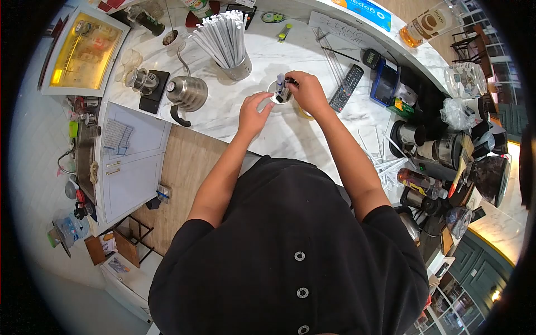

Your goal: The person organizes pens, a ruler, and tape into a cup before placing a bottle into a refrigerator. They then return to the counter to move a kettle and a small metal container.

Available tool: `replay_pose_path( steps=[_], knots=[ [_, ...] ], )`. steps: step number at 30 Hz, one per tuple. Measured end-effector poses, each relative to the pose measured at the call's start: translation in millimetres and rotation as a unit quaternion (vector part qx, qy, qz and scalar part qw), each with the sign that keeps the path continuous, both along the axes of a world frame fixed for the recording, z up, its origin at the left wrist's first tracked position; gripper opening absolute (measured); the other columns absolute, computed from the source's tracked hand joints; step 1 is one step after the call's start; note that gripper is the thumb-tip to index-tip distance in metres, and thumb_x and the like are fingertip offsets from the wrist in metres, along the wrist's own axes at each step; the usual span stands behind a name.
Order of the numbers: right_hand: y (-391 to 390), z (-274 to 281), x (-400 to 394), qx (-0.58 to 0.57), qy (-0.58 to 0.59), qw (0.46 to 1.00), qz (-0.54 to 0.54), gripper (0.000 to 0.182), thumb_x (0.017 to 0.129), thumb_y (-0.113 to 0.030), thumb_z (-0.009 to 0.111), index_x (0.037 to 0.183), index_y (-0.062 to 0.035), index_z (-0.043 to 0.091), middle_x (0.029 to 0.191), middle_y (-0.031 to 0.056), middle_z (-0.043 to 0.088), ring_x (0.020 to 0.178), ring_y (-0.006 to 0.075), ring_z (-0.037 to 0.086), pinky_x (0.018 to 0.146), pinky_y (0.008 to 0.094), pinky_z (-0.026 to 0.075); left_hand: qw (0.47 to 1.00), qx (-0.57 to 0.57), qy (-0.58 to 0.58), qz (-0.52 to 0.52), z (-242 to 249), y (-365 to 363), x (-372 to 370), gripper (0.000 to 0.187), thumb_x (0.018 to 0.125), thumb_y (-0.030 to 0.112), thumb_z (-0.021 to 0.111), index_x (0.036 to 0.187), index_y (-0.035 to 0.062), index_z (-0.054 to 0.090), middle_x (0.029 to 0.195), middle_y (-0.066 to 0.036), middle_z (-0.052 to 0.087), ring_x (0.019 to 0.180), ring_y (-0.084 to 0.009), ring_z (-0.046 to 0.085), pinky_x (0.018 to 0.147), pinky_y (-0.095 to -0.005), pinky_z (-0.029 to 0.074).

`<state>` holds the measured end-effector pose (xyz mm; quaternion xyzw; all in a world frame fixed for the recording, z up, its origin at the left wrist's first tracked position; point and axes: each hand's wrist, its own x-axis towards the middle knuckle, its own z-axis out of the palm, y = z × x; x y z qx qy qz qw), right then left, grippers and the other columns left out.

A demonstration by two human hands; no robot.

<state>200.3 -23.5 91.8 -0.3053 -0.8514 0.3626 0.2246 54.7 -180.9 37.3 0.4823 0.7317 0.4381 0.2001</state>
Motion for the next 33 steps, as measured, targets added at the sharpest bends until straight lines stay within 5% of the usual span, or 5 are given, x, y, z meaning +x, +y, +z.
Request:
replay_pose_path(
  steps=[13,19,26,33],
  knots=[
    [-0.1,-0.1,48.0,-0.169,0.066,0.977,-0.114,0.050,0.086,-0.023,0.084,0.131,-0.0065,0.068,0.112,0.0124,0.075,0.093,0.0234,0.073,0.080,0.0364,0.059,0.994,-0.019,-0.095,0.054,-7.9,-18.3,6.4,0.059,0.090,0.015,0.077,0.145,0.0101,0.056,0.123,-0.012,0.071,0.101,-0.0236,0.066,0.089,-0.0381,0.054],
    [48.1,-33.5,92.9,-0.221,0.071,0.951,-0.206,0.040,0.090,-0.028,0.080,0.118,-0.0008,0.074,0.096,0.0134,0.077,0.086,0.0205,0.074,0.077,0.0345,0.058,0.986,-0.031,-0.126,0.103,-3.7,-24.2,1.0,0.059,0.091,0.017,0.076,0.146,0.0108,0.055,0.127,-0.009,0.069,0.103,-0.0191,0.064,0.086,-0.0366,0.049],
    [140.3,-73.8,107.6,-0.031,-0.017,0.959,-0.281,0.025,0.091,-0.021,0.068,0.106,-0.0036,0.078,0.094,0.0206,0.076,0.087,0.0359,0.074,0.081,0.0423,0.058,0.991,0.051,-0.076,0.097,38.9,31.5,-13.4,0.034,0.094,0.015,0.073,0.126,0.0070,0.069,0.121,-0.006,0.072,0.102,-0.0170,0.066,0.088,-0.0344,0.049],
    [206.7,-108.3,98.6,0.174,-0.195,0.939,-0.222,0.029,0.087,-0.017,0.067,0.113,-0.0127,0.079,0.111,0.0151,0.072,0.109,0.0375,0.066,0.099,0.0486,0.051,0.991,0.052,-0.102,0.072,48.9,99.2,-26.0,0.027,0.096,0.018,0.071,0.121,0.0078,0.072,0.110,-0.004,0.076,0.101,-0.0155,0.067,0.088,-0.0336,0.049]
  ],
)
